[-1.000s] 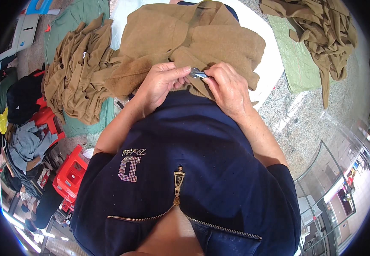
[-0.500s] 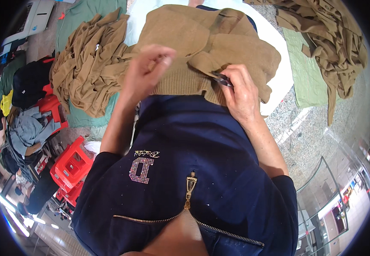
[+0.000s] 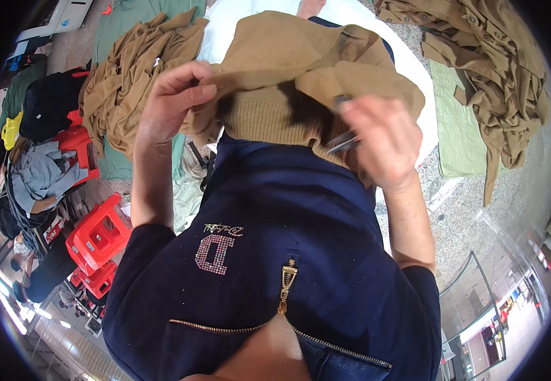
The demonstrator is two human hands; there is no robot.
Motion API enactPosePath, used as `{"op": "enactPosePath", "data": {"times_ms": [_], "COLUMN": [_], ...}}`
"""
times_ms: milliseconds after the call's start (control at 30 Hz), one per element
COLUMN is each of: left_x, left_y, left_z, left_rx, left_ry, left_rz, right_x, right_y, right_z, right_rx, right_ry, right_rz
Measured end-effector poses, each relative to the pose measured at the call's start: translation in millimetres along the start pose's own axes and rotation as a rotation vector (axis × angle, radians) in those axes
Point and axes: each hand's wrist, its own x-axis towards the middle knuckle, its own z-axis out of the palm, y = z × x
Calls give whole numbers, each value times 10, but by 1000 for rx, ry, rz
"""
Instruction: Trimming loose threads from brown garments using thread snips.
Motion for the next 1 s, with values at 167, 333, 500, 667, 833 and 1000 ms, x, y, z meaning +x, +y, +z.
{"op": "enactPosePath", "data": {"times_ms": [167, 333, 500, 667, 833, 1000], "left_x": [165, 180, 185, 190, 212, 314], "left_y": [153, -39, -120, -57, -100, -186], "left_z": [605, 719, 713, 728, 716, 663], "left_rx": [-85, 126, 431, 663, 779, 896], "left_ry": [-71, 38, 59, 60, 12, -6], "left_rz": [141, 144, 258, 428, 523, 461], "right_x": [437, 300, 205, 269, 176, 127], "right_y": [-239, -250, -251, -251, -149, -74], "right_z": [233, 389, 502, 589, 648, 707], "right_rx": [296, 255, 394, 795, 716, 792], "right_ry": [-1, 16, -101, -52, -178, -154], "right_rz": [-71, 57, 260, 706, 650, 674]}}
